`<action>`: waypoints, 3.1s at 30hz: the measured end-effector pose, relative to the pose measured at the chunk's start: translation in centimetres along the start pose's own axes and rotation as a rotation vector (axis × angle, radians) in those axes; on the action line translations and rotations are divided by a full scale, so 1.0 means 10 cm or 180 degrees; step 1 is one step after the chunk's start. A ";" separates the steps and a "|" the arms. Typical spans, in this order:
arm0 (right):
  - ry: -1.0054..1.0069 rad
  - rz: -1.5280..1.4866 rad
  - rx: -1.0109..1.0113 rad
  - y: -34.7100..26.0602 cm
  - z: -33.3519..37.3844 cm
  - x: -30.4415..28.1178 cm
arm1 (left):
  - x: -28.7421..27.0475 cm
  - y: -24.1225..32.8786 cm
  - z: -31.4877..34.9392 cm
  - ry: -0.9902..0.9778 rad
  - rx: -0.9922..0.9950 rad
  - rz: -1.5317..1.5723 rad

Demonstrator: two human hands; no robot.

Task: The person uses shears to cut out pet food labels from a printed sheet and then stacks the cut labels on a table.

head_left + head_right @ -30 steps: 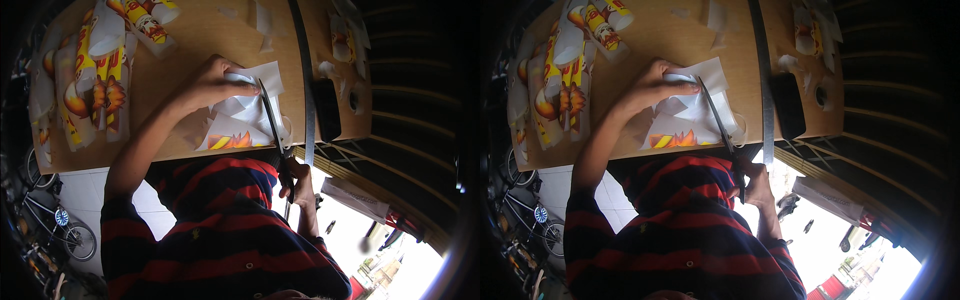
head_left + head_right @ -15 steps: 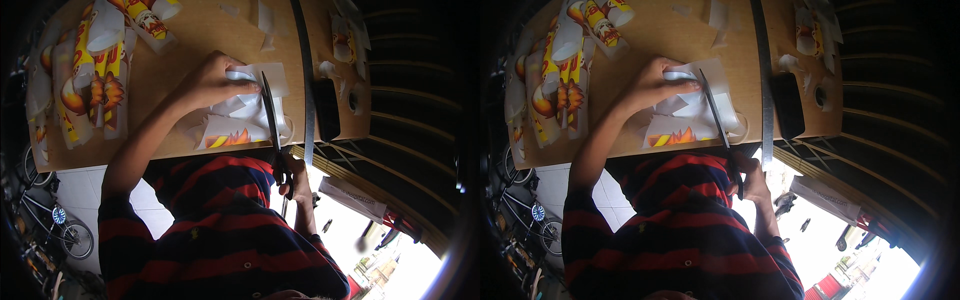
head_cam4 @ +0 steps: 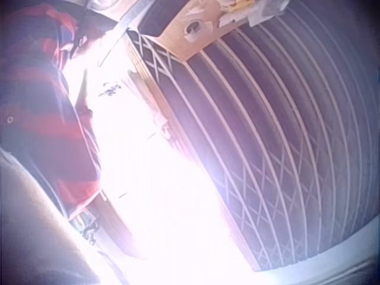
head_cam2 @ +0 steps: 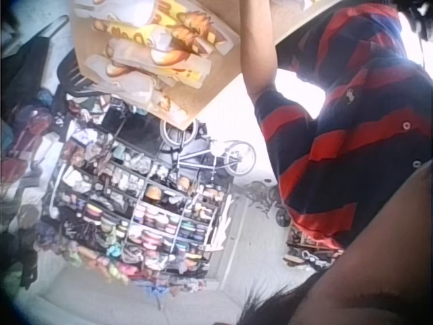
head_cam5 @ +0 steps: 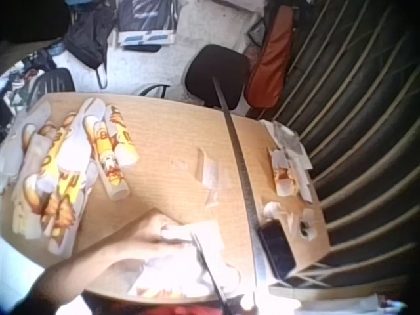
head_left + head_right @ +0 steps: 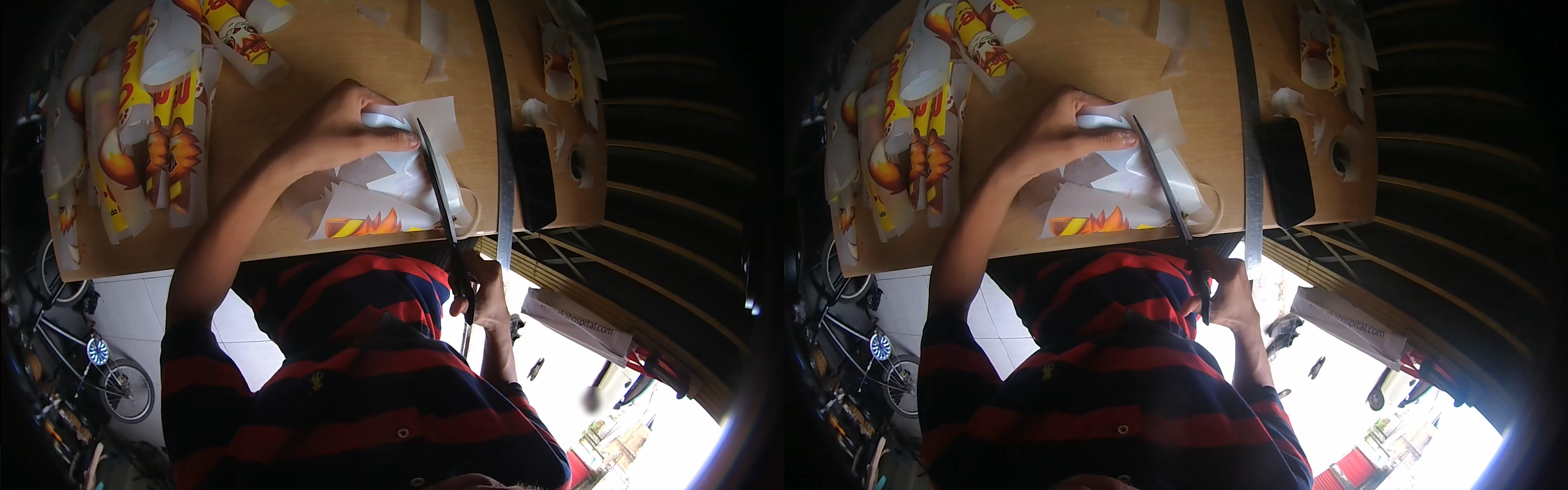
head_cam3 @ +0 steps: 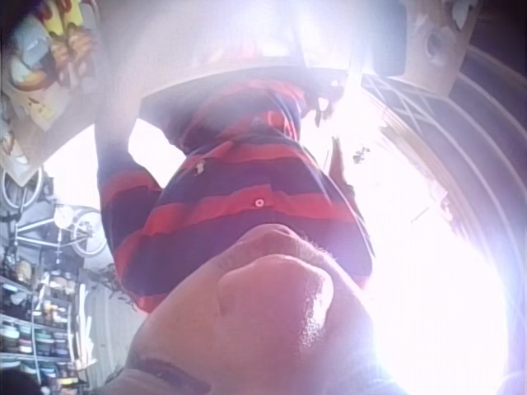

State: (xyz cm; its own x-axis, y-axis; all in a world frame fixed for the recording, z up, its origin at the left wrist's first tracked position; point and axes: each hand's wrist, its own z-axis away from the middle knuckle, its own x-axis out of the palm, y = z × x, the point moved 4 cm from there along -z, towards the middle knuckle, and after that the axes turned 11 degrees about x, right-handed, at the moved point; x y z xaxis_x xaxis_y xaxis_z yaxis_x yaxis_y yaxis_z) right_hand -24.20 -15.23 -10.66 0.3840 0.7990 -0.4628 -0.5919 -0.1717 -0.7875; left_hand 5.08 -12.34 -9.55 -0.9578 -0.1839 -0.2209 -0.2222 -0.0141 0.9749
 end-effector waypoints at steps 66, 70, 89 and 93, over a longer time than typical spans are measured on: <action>-0.0960 -0.0680 0.0702 0.13 0.35 0.06 | 0.23 -0.03 0.50 -0.1594 0.1349 -0.1995; -0.0849 -0.0411 0.0659 0.13 0.41 0.10 | 0.28 -0.09 0.55 -0.1071 0.1432 -0.1997; -0.0651 -0.0388 0.0631 -0.09 0.55 0.22 | 0.62 -0.09 0.68 -0.0102 0.1370 -0.2746; -0.0313 0.0561 0.0608 -0.17 0.63 0.22 | 0.63 -0.08 0.66 0.0097 0.1379 -0.2650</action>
State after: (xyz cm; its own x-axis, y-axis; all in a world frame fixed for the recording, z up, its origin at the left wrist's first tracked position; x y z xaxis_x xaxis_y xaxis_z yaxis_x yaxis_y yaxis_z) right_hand -26.81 -9.51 -7.75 0.1982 0.8201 -0.5369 -0.7700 -0.2087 -0.6030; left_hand -2.03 -6.96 -11.91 -0.4561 -0.3049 -0.8361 -0.8883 0.2132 0.4068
